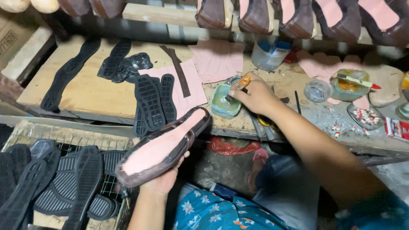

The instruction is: The person applies glue to the edges of a brown shoe using a brush, repeatedly dipping the brush into a container and spreading the adhesive along the seams. The person holds the shoe in one hand and manipulates the brush with the other.

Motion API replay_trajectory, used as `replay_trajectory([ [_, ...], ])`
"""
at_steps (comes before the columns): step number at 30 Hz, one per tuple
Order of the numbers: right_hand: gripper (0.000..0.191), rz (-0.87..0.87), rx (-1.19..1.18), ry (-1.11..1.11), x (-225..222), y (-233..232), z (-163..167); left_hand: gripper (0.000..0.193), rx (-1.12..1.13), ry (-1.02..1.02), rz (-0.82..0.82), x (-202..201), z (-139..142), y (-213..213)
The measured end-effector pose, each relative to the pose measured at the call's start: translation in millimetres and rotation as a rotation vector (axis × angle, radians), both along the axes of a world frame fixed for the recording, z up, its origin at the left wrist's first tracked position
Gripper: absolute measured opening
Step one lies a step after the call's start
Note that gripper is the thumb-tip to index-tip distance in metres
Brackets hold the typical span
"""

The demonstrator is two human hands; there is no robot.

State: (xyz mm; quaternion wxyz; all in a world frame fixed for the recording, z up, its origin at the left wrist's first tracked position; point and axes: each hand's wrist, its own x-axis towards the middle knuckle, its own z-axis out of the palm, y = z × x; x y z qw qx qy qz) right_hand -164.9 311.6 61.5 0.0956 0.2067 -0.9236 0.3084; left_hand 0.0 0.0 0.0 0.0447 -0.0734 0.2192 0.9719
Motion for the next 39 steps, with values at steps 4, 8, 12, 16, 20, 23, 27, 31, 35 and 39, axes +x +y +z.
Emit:
replay_trajectory([
  [4,0.039,-0.093,0.161,-0.012,-11,-10,-5,0.062,0.253,0.112,0.032,6,37,-8],
  [8,0.052,-0.113,0.29,0.029,-11,-14,-5,0.113,0.326,0.068,0.036,23,38,-19],
  [12,0.067,-0.152,0.097,0.082,3,-11,17,0.083,0.121,0.301,0.048,37,15,-39],
  [16,0.046,-0.147,-0.05,0.078,17,-7,27,0.077,-0.404,0.196,0.084,44,9,-56],
  [20,0.035,-0.09,-0.242,-0.156,34,6,8,0.086,-1.454,0.496,0.252,32,41,-52],
  [23,0.037,-0.276,-0.278,-0.332,43,3,0,0.077,-1.639,0.627,0.355,8,81,-47],
  [27,0.032,-0.199,-1.047,-0.686,66,8,-3,0.082,-1.865,0.781,0.487,-2,109,-28],
  [31,0.028,0.119,-1.378,-0.512,111,-4,15,0.084,-1.938,0.836,0.511,-13,118,-18],
  [35,0.026,0.315,-1.476,-0.362,157,-33,30,0.086,-1.876,0.875,0.602,-17,115,-12],
  [39,0.026,0.402,-1.449,-0.185,179,-55,36,0.088,-1.781,0.848,0.625,-12,108,-3],
])
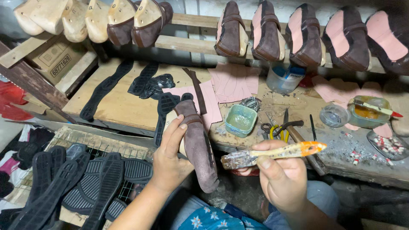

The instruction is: The person applies glue to the edges of a brown shoe using a brush, repeatedly dipping the brush into a container and spreading the adhesive along the seams. The person holds the shoe in one hand and manipulates the brush with the other.

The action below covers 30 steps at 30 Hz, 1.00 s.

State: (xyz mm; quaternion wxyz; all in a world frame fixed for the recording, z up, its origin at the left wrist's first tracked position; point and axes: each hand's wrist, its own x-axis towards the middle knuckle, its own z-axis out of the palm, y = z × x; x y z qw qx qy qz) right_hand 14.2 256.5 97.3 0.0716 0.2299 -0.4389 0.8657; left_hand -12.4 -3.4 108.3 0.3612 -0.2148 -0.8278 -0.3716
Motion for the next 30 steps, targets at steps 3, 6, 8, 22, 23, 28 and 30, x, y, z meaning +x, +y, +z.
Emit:
replay_trajectory([
  [3,0.027,-0.04,0.039,-0.043,7,-8,0,0.088,0.036,0.001,0.004,3,-5,4],
  [6,0.025,-0.055,0.166,0.091,13,-12,-1,0.087,0.057,0.01,0.004,4,-10,4],
  [8,0.025,-0.027,0.292,0.253,16,-9,2,0.088,0.066,0.013,-0.009,5,-14,2],
  [22,0.031,0.008,0.719,0.485,13,-30,33,0.079,0.077,0.094,-0.015,3,-45,-34],
  [23,0.03,-0.023,0.727,0.473,11,-33,30,0.08,0.076,0.092,-0.009,2,-47,-33],
  [28,0.031,-0.074,0.754,0.502,14,-38,33,0.082,0.079,0.086,-0.03,8,-46,-32],
  [30,0.032,-0.077,0.742,0.512,13,-39,35,0.081,0.073,0.093,-0.025,4,-44,-33],
])
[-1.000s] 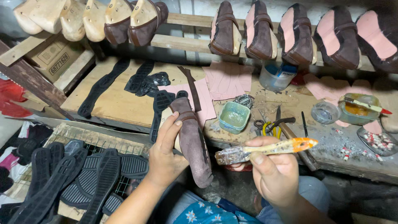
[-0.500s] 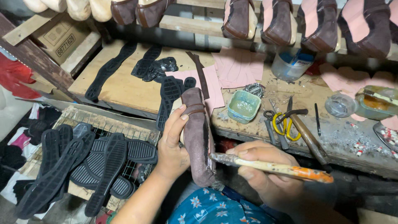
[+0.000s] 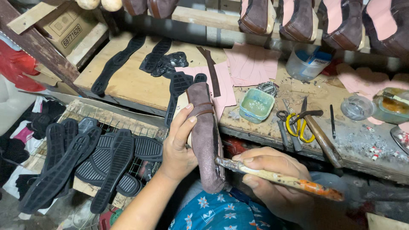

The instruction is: The person applies glue to the edges of a brown shoe using a brush, repeatedly dipping the brush into a container and spreading the adhesive along the seams. The person holds the shoe in one hand and manipulates the brush with the other.

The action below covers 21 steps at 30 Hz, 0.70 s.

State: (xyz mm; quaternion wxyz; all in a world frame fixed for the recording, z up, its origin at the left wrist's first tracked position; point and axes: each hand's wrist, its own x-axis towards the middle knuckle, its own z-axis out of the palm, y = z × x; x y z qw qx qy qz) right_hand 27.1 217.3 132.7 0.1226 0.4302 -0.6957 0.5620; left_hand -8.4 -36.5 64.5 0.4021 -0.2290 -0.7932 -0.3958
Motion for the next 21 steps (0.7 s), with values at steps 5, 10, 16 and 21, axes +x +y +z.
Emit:
replay_trajectory([
  [5,0.032,0.013,-0.007,-0.003,-2,-4,4,0.08,-0.028,-0.005,0.045,-4,4,-3],
  [10,0.033,-0.014,-0.035,0.026,-2,-7,3,0.081,-0.036,-0.01,0.062,-6,6,-4],
  [16,0.034,0.002,-0.007,0.052,2,-4,2,0.08,-0.015,-0.052,0.073,-1,2,-3],
  [21,0.038,0.024,0.09,0.09,2,3,3,0.079,0.008,-0.096,0.064,3,1,-1],
])
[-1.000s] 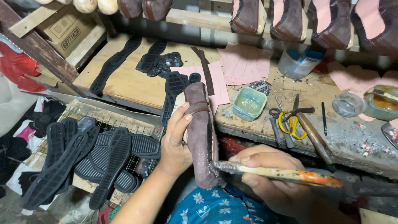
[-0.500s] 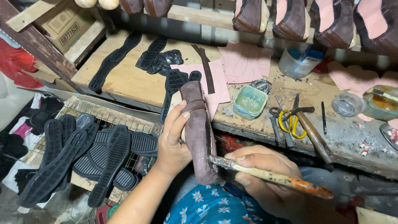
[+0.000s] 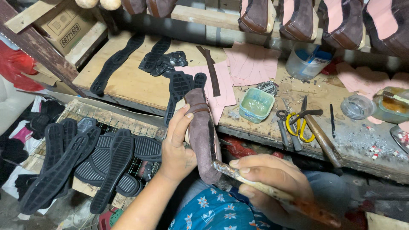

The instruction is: The person applies glue to the edges of a brown shoe using a brush, repeatedly dipping the brush into a container and spreading the adhesive along the seams. The person holds the shoe in one hand and manipulates the brush with the other.

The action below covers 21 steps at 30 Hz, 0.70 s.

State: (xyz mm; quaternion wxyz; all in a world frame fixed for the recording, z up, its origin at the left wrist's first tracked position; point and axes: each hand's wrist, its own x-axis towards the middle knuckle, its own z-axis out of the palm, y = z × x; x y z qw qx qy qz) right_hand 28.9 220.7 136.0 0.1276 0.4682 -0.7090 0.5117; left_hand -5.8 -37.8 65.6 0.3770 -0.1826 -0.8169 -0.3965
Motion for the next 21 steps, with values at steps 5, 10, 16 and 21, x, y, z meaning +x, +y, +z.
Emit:
replay_trajectory([
  [5,0.035,-0.043,-0.052,-0.007,-5,4,-1,0.082,0.052,-0.048,-0.043,6,1,7],
  [10,0.033,-0.059,-0.106,-0.085,-9,4,-3,0.083,0.032,-0.077,-0.046,9,2,14],
  [16,0.032,-0.041,-0.109,-0.078,-5,1,-1,0.082,0.038,-0.107,-0.07,11,6,13],
  [21,0.033,-0.042,-0.13,0.001,-3,2,4,0.081,0.029,-0.136,-0.058,13,12,17],
])
